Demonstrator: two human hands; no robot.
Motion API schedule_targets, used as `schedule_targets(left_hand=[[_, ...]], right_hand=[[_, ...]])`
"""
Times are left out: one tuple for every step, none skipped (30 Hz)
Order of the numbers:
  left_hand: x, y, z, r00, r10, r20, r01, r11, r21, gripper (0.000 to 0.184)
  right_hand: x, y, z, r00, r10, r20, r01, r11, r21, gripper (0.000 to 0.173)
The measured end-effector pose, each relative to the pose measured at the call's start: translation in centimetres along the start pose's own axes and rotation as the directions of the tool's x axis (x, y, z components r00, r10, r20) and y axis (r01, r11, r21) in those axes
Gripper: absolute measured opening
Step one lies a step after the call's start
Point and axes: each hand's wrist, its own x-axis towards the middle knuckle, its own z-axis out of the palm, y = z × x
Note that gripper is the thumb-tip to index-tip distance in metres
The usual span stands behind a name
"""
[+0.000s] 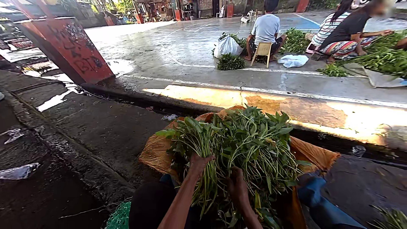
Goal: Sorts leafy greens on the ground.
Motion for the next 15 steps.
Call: schedule_targets(left_hand=[[-0.1, -0.3, 0.5, 0.999, -0.018, 0.027, 0.018, 1.0, -0.004, 0.032], [-0.2, -0.5, 1.0, 0.998, -0.031, 0.061, 0.031, 0.999, -0.011, 0.032], [-0.3, -0.5, 1.5, 0.995, -0.045, 0.091, 0.047, 0.999, -0.02, 0.031], [-0.5, -0.4, 1.9, 0.992, -0.055, 0.114, 0.058, 0.998, -0.024, 0.031], [-0.7, -0.2, 2.1, 0.989, -0.059, 0.133, 0.062, 0.998, -0.017, 0.033], [-0.8, -0.1, 2.2, 0.988, -0.061, 0.144, 0.063, 0.998, -0.009, 0.035], [-0.9, 0.1, 2.3, 0.986, -0.062, 0.152, 0.062, 0.998, 0.005, 0.038], [-1.0, 0.3, 2.2, 0.985, -0.066, 0.159, 0.064, 0.998, 0.019, 0.041], [-1.1, 0.5, 2.2, 0.984, -0.067, 0.165, 0.064, 0.998, 0.025, 0.043], [-1.2, 0.7, 2.1, 0.982, -0.064, 0.178, 0.059, 0.998, 0.032, 0.048], [-1.4, 0.8, 1.9, 0.98, -0.055, 0.193, 0.049, 0.998, 0.036, 0.055], [-1.6, 0.8, 1.6, 0.98, -0.042, 0.193, 0.037, 0.999, 0.034, 0.058], [-2.0, 0.9, 1.1, 0.982, -0.03, 0.189, 0.025, 0.999, 0.032, 0.061], [-2.3, 0.9, 0.8, 0.982, -0.024, 0.189, 0.018, 0.999, 0.031, 0.066], [-2.5, 0.8, 0.6, 0.981, -0.018, 0.191, 0.014, 1.0, 0.022, 0.068]], right_hand=[[-0.8, -0.3, -0.2, 0.999, -0.044, 0.0, 0.043, 0.998, 0.041, 0.051], [-1.4, -0.5, -0.5, 0.997, -0.08, 0.016, 0.079, 0.995, 0.064, 0.055], [-1.9, -0.6, -0.7, 0.992, -0.125, 0.024, 0.123, 0.99, 0.072, 0.057], [-2.3, -0.7, -0.8, 0.985, -0.168, 0.025, 0.166, 0.983, 0.072, 0.059], [-2.7, -0.8, -0.9, 0.979, -0.201, 0.032, 0.199, 0.978, 0.059, 0.06], [-3.1, -1.0, -1.0, 0.975, -0.219, 0.042, 0.218, 0.975, 0.043, 0.059], [-3.3, -1.1, -1.1, 0.971, -0.233, 0.05, 0.232, 0.972, 0.026, 0.058], [-3.5, -1.2, -1.2, 0.97, -0.237, 0.058, 0.237, 0.971, -0.001, 0.056], [-3.6, -1.4, -1.5, 0.972, -0.222, 0.077, 0.224, 0.974, -0.026, 0.055], [-3.6, -1.6, -1.9, 0.975, -0.192, 0.11, 0.198, 0.979, -0.046, 0.054], [-3.7, -1.9, -2.2, 0.976, -0.16, 0.149, 0.169, 0.984, -0.053, 0.053], [-3.7, -2.4, -2.5, 0.974, -0.118, 0.194, 0.128, 0.991, -0.037, 0.052], [-3.8, -2.9, -2.5, 0.969, -0.079, 0.235, 0.078, 0.997, 0.016, 0.051], [-3.9, -3.3, -2.8, 0.957, -0.043, 0.286, 0.016, 0.995, 0.097, 0.049], [-3.9, -3.8, -3.2, 0.939, -0.019, 0.343, -0.054, 0.978, 0.202, 0.046]])
